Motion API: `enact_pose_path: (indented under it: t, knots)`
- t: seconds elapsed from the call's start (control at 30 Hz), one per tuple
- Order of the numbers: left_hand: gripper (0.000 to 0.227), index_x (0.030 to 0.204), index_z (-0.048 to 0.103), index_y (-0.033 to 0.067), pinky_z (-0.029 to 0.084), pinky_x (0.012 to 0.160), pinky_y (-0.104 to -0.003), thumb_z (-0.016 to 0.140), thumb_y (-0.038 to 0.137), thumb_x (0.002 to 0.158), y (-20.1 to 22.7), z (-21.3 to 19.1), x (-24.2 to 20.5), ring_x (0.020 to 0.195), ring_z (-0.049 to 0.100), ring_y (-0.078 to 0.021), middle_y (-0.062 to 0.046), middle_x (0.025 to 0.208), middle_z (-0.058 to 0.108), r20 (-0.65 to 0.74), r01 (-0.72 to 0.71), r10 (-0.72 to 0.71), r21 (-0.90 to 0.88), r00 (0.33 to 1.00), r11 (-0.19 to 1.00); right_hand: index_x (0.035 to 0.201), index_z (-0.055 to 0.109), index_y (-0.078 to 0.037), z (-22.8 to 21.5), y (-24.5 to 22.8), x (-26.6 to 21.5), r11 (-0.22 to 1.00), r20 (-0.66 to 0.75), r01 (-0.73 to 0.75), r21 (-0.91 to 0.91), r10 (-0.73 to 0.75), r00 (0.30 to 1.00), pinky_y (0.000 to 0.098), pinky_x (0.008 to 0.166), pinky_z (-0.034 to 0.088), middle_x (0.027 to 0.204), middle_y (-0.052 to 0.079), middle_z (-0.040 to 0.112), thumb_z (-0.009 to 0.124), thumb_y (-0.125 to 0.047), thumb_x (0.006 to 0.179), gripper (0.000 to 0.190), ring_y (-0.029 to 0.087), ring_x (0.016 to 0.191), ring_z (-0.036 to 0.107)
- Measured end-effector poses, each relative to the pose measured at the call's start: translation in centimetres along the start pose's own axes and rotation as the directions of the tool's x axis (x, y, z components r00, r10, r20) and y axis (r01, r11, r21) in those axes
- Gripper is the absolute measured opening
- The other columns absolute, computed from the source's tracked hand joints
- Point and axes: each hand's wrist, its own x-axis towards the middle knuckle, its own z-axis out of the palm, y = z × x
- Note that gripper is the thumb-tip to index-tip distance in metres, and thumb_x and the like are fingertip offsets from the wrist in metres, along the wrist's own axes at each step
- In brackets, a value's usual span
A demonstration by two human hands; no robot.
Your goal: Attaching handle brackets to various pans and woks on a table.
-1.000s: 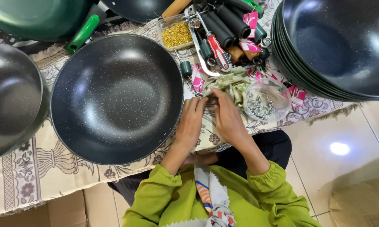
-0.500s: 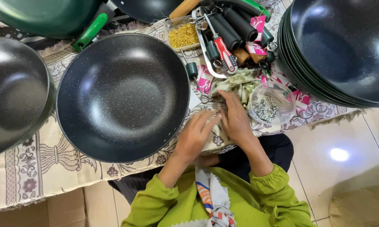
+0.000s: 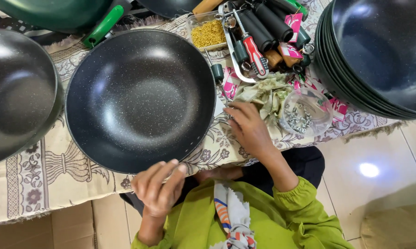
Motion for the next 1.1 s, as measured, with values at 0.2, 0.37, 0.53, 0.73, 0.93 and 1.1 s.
enact_pose_path:
  t: [0.2,0.37,0.53,0.73,0.93,1.1]
  knots:
    - [0.013,0.103,0.079,0.0215,0.040,0.088,-0.031,0.075,0.033,0.097,-1.4,-0.2,-0.6,0.096,0.065,-0.0166,0.004,0.105,0.074,0.102,0.090,-0.092,0.029,0.990,0.996,0.128,0.064,0.000,2.1,-1.5,1.0,0.982,0.362,0.033,-0.186,0.037,0.931,0.0542,0.125,0.028,0.150,0.023,0.053,0.052,-0.033,0.106,0.041,0.039,0.147,0.038]
    - [0.008,0.103,0.079,0.0231,0.035,0.084,-0.029,0.074,0.028,0.098,-1.0,0.5,-0.3,0.086,0.065,-0.0128,0.008,0.097,0.074,0.083,0.112,-0.111,-0.009,0.990,0.994,0.152,0.045,-0.003,2.3,-1.0,1.2,0.975,0.434,0.071,-0.210,0.028,0.900,0.0491,0.127,0.018,0.162,0.018,0.041,0.043,-0.037,0.108,0.056,0.035,0.154,0.027]
    - [0.007,0.104,0.078,0.0258,0.034,0.079,-0.028,0.076,0.026,0.098,0.0,1.1,0.6,0.081,0.063,-0.0110,0.011,0.095,0.073,0.064,0.129,-0.130,0.023,0.989,0.991,0.148,0.051,-0.003,2.5,0.9,0.5,0.944,0.404,0.088,-0.319,0.052,0.913,0.0481,0.127,0.019,0.159,0.016,0.046,0.041,-0.039,0.109,0.054,0.032,0.154,0.029]
    - [0.006,0.103,0.080,0.0235,0.034,0.079,-0.028,0.076,0.024,0.098,0.9,2.4,1.0,0.079,0.063,-0.0126,0.009,0.094,0.074,0.033,0.146,-0.149,0.068,0.988,0.987,0.150,0.051,-0.007,1.8,1.1,0.5,0.940,0.346,0.080,-0.332,0.043,0.937,0.0499,0.121,0.031,0.159,0.007,0.049,0.043,-0.036,0.109,0.051,0.030,0.154,0.032]
    - [0.005,0.099,0.082,0.0218,0.035,0.077,-0.029,0.078,0.022,0.096,1.0,3.3,1.5,0.081,0.064,-0.0132,0.007,0.093,0.075,0.005,0.167,-0.168,0.086,0.986,0.982,0.137,0.063,-0.003,0.7,0.6,1.2,0.979,0.201,0.080,-0.185,-0.042,0.979,0.0516,0.116,0.042,0.145,0.013,0.062,0.065,-0.024,0.101,0.042,0.036,0.143,0.049]
    - [0.008,0.106,0.078,0.0227,0.030,0.084,-0.029,0.075,0.023,0.099,1.1,3.6,2.1,0.087,0.066,-0.0118,0.008,0.102,0.075,-0.044,0.142,-0.139,0.082,0.989,0.986,0.133,0.063,0.002,-0.6,0.2,2.9,0.985,0.012,-0.148,-0.090,0.149,0.989,0.0456,0.094,0.051,0.125,0.018,0.066,0.059,-0.009,0.103,0.032,0.033,0.115,0.058]
